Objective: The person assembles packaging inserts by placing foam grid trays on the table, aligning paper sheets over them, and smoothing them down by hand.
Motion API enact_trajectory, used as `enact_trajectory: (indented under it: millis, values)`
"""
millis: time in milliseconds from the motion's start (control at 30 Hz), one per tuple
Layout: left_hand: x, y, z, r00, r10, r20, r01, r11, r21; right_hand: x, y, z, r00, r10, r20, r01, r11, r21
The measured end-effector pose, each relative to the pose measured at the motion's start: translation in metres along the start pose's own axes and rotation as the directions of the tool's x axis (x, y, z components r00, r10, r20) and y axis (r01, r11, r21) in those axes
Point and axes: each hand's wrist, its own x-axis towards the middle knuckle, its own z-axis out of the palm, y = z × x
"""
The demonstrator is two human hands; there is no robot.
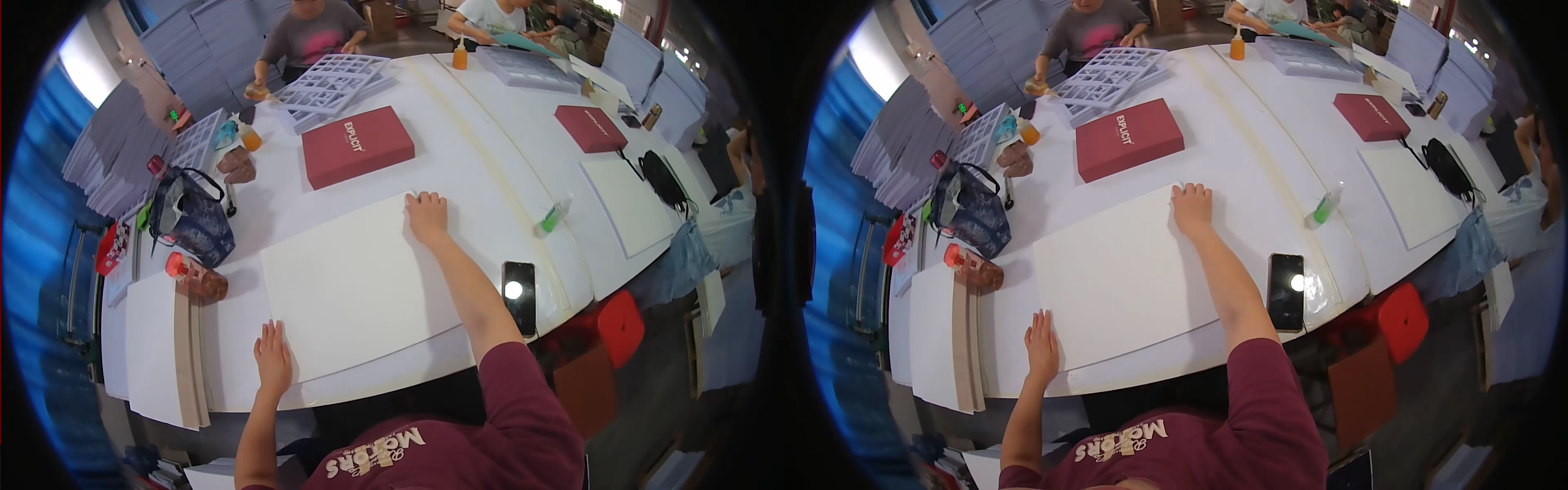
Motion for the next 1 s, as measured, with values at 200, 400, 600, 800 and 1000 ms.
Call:
enact_trajectory:
  millis: [200, 400, 600, 800, 1000]
  values:
    - [-0.003, -0.005, 0.003, 0.998, 0.027, -0.053, -0.027, 1.000, -0.015, 0.009, -0.003, 0.006, 0.998, -0.005, 0.070, 0.008, 0.999, -0.051]
    - [-0.002, -0.007, 0.001, 0.996, 0.000, -0.088, -0.004, 0.999, -0.040, 0.014, -0.063, 0.000, 0.955, -0.014, 0.295, 0.062, 0.986, -0.153]
    - [-0.002, -0.006, -0.003, 0.993, -0.010, -0.115, 0.002, 0.998, -0.067, -0.013, -0.196, 0.011, 0.812, -0.429, 0.395, 0.382, 0.903, 0.196]
    - [-0.004, -0.007, -0.007, 0.989, -0.019, -0.144, 0.005, 0.995, -0.095, -0.019, -0.298, 0.022, 0.719, -0.604, 0.344, 0.516, 0.796, 0.317]
    - [-0.005, -0.012, -0.003, 0.984, -0.049, -0.170, 0.017, 0.983, -0.183, -0.037, -0.301, 0.010, 0.665, -0.674, 0.321, 0.588, 0.738, 0.332]
